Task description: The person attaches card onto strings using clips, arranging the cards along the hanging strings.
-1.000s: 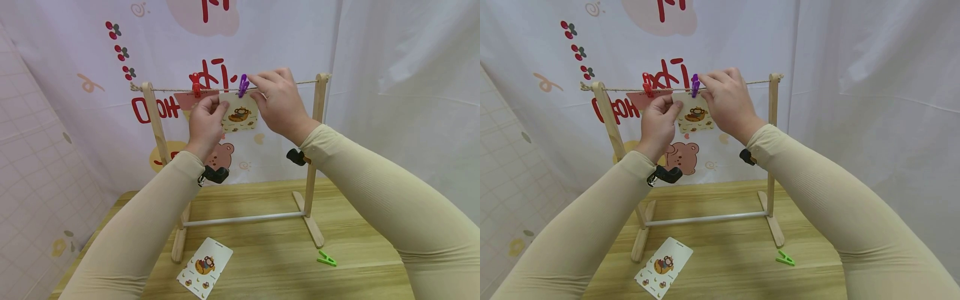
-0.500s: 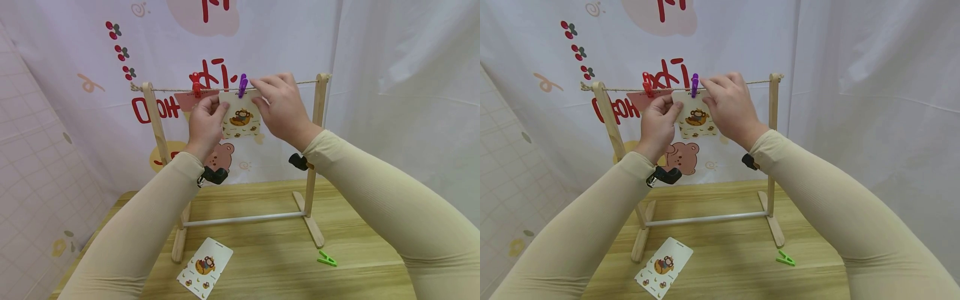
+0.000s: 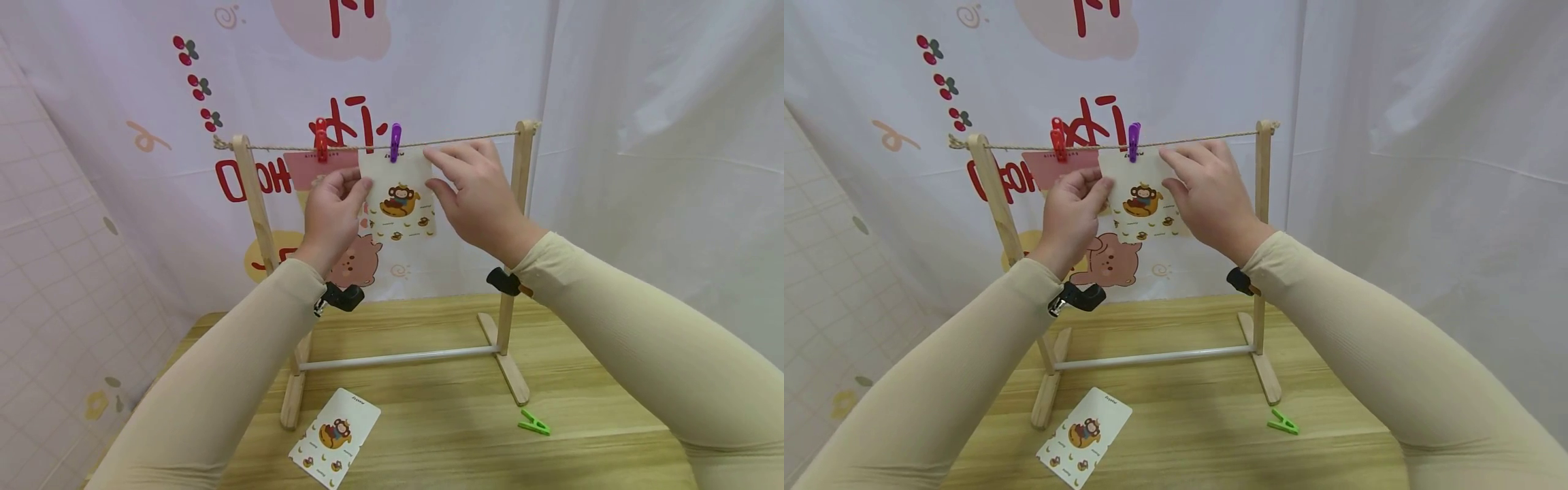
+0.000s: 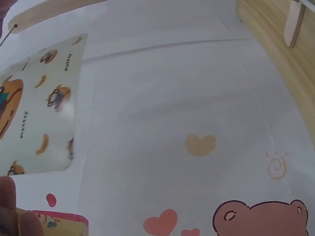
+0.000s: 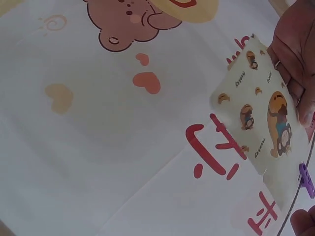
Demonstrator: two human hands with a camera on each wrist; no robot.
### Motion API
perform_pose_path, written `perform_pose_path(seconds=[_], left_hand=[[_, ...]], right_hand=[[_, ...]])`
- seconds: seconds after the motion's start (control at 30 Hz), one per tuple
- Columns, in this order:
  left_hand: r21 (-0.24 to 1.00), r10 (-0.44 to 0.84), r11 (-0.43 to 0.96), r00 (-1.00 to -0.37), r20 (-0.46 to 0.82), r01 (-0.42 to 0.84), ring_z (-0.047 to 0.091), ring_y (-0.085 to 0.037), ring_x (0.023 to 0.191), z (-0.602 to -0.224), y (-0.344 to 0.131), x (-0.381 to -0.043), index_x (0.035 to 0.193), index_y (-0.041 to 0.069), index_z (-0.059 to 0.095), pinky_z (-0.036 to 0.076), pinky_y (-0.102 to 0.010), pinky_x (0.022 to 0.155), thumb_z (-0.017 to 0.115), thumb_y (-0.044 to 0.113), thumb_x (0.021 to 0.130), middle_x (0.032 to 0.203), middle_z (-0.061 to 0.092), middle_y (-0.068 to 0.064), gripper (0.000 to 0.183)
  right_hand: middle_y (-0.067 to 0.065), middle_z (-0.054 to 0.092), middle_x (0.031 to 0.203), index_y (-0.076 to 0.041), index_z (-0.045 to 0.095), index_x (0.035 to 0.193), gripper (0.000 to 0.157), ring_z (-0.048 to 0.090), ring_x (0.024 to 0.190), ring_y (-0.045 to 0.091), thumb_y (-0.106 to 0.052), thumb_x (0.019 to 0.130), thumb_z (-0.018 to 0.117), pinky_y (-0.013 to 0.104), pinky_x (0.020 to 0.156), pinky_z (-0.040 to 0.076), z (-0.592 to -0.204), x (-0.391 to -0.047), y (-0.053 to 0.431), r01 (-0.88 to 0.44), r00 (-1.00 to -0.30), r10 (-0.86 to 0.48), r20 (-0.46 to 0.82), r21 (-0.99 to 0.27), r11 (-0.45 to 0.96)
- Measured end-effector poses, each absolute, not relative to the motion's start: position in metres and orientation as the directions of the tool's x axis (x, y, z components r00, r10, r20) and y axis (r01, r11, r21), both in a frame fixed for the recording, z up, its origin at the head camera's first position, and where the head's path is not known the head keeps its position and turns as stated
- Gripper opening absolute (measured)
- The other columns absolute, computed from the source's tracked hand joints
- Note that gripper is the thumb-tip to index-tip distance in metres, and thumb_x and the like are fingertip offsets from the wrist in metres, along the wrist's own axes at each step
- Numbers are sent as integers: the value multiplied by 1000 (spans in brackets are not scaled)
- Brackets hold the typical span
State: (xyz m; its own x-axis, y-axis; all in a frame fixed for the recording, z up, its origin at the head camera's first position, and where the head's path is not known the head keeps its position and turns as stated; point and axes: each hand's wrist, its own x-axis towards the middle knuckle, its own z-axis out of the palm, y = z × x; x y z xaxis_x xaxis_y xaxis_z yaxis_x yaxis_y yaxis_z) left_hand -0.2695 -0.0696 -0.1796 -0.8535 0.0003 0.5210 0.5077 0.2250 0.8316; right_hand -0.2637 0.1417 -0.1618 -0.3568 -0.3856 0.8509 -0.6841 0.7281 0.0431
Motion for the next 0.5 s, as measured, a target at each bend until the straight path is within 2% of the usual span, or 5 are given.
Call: perform_pose_path(seconds=[0.13,0.3,0.5], left_hand=[[839,34,224,-864,503,497,58,-15,93,-192,-77,-281,116,17,59,50,-34,82,56,38,91,102,64,-1,33],[841,89,256,-878,471,477,60,-9,96,-210,-87,-289,116,23,60,50,-28,85,57,45,88,103,64,4,36],[847,186,335,-910,370,413,62,-7,97,-226,-97,-282,114,28,62,51,-28,84,56,47,88,105,66,9,33]], right_hand=[[10,63,115,-5,59,123,37,47,107,28,-13,87,64,41,95,31,-170,-261,148,-699,-349,-388,853,38,714],[12,65,110,-3,63,117,32,49,103,31,-10,85,66,42,92,33,-182,-257,159,-720,-325,-397,858,48,693],[10,66,108,-4,67,109,26,51,99,30,-11,84,67,42,87,35,-202,-252,174,-720,-349,-431,832,55,691]])
